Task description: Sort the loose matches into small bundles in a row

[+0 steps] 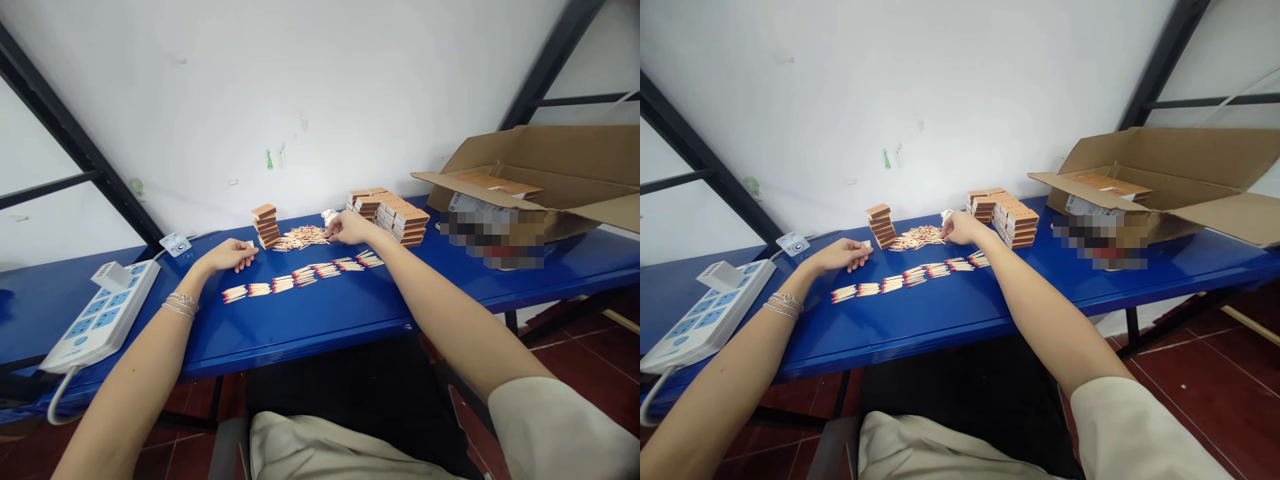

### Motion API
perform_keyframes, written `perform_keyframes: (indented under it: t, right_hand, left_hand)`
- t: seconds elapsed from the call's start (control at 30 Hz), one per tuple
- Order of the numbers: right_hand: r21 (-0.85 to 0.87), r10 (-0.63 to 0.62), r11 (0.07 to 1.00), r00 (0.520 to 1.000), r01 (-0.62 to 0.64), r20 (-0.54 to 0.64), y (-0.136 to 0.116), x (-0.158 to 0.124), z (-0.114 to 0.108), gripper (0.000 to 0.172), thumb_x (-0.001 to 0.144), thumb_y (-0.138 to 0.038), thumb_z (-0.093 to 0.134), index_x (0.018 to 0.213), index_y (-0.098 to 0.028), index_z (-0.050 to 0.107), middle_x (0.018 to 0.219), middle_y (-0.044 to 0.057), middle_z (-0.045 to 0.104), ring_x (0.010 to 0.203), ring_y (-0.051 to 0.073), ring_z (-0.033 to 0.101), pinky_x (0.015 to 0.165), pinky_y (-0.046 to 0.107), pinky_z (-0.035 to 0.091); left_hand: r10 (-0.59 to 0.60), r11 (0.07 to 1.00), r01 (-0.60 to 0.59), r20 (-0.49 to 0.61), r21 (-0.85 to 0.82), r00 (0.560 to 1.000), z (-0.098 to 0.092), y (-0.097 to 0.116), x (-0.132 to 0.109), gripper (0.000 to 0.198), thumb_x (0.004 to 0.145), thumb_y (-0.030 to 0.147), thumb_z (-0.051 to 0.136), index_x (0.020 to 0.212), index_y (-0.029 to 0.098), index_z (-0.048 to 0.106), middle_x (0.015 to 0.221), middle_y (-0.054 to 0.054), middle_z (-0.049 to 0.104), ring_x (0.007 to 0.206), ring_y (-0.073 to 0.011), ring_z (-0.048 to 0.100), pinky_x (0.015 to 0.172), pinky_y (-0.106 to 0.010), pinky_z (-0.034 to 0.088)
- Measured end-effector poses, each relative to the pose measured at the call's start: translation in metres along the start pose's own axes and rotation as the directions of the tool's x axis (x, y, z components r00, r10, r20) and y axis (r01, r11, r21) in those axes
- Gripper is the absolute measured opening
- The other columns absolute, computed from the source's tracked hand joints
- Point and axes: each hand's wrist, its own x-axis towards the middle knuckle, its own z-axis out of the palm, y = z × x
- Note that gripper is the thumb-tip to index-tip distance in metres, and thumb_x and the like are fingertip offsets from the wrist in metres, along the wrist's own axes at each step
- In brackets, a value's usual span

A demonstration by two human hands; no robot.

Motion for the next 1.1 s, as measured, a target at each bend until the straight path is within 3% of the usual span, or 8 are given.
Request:
perform_keyframes:
  t: [0.13, 0.4, 0.6, 0.8, 0.93, 1.03, 1.1]
  right_hand:
    - [-0.038, -0.011, 0.999, 0.998, 0.008, -0.063, -0.002, 0.008, 0.014, 0.014, 0.074, -0.021, 0.069, 0.083, -0.014, 0.076, 0.079, 0.005, 0.073, 0.070, 0.013, 0.063, 0.068, 0.022, 0.044]
    - [-0.084, -0.034, 0.996, 0.998, 0.030, -0.048, -0.005, 0.016, 0.027, 0.015, 0.073, -0.011, 0.060, 0.078, -0.014, 0.073, 0.078, 0.008, 0.072, 0.072, 0.017, 0.063, 0.065, 0.025, 0.044]
    - [-0.069, 0.016, 0.997, 0.994, -0.023, -0.104, -0.007, 0.014, 0.023, 0.013, 0.078, -0.014, 0.058, 0.079, -0.015, 0.070, 0.083, 0.009, 0.072, 0.076, 0.017, 0.063, 0.065, 0.024, 0.043]
    - [-0.058, -0.019, 0.998, 0.983, 0.008, -0.183, -0.013, 0.011, 0.020, 0.015, 0.077, -0.010, 0.056, 0.082, -0.012, 0.070, 0.086, 0.011, 0.073, 0.076, 0.018, 0.063, 0.066, 0.025, 0.043]
    - [0.065, 0.025, 0.998, 0.973, -0.010, -0.229, -0.010, 0.015, 0.022, 0.021, 0.080, -0.012, 0.056, 0.095, -0.010, 0.070, 0.088, 0.011, 0.073, 0.078, 0.017, 0.064, 0.070, 0.024, 0.045]
    - [0.152, 0.053, 0.988, 0.973, -0.019, -0.224, -0.003, 0.019, 0.017, 0.030, 0.083, -0.012, 0.054, 0.108, -0.009, 0.068, 0.092, 0.010, 0.074, 0.078, 0.015, 0.064, 0.073, 0.024, 0.047]
    - [0.144, 0.041, 0.989, 0.982, -0.014, -0.186, 0.003, 0.016, 0.006, 0.028, 0.083, -0.014, 0.056, 0.107, -0.010, 0.070, 0.095, 0.010, 0.074, 0.080, 0.016, 0.064, 0.076, 0.025, 0.047]
  left_hand:
    - [-0.001, 1.000, 0.001, -0.001, 0.001, 1.000, 0.000, 0.000, 0.000, 0.035, 0.079, 0.044, 0.068, 0.062, 0.015, 0.058, 0.053, -0.001, 0.056, 0.045, -0.0090, 0.048, 0.042, -0.022, 0.041]
    - [-0.014, 1.000, 0.014, -0.010, -0.004, 1.000, 0.001, 0.005, -0.003, 0.034, 0.078, 0.042, 0.070, 0.061, 0.015, 0.058, 0.052, -0.001, 0.056, 0.044, -0.0089, 0.047, 0.043, -0.022, 0.040]
    - [-0.014, 1.000, 0.014, -0.007, -0.012, 1.000, 0.001, 0.005, -0.003, 0.034, 0.076, 0.043, 0.071, 0.061, 0.015, 0.058, 0.052, -0.001, 0.057, 0.044, -0.0087, 0.047, 0.043, -0.022, 0.040]
    - [-0.013, 1.000, 0.013, -0.006, -0.008, 1.000, 0.001, 0.004, -0.003, 0.033, 0.077, 0.042, 0.071, 0.061, 0.015, 0.058, 0.053, -0.001, 0.057, 0.044, -0.0088, 0.047, 0.043, -0.022, 0.040]
    - [-0.015, 1.000, 0.015, -0.009, -0.013, 1.000, 0.001, 0.004, -0.002, 0.034, 0.077, 0.042, 0.070, 0.060, 0.016, 0.058, 0.053, -0.001, 0.057, 0.044, -0.0087, 0.047, 0.043, -0.022, 0.040]
    - [-0.015, 1.000, 0.015, -0.007, -0.008, 1.000, 0.001, 0.004, -0.003, 0.034, 0.077, 0.042, 0.070, 0.060, 0.016, 0.058, 0.053, -0.001, 0.057, 0.044, -0.0087, 0.047, 0.043, -0.023, 0.040]
    - [-0.016, 1.000, 0.016, -0.013, -0.006, 1.000, 0.001, 0.004, -0.003, 0.034, 0.077, 0.042, 0.070, 0.060, 0.016, 0.058, 0.053, -0.001, 0.057, 0.044, -0.0089, 0.048, 0.043, -0.023, 0.040]
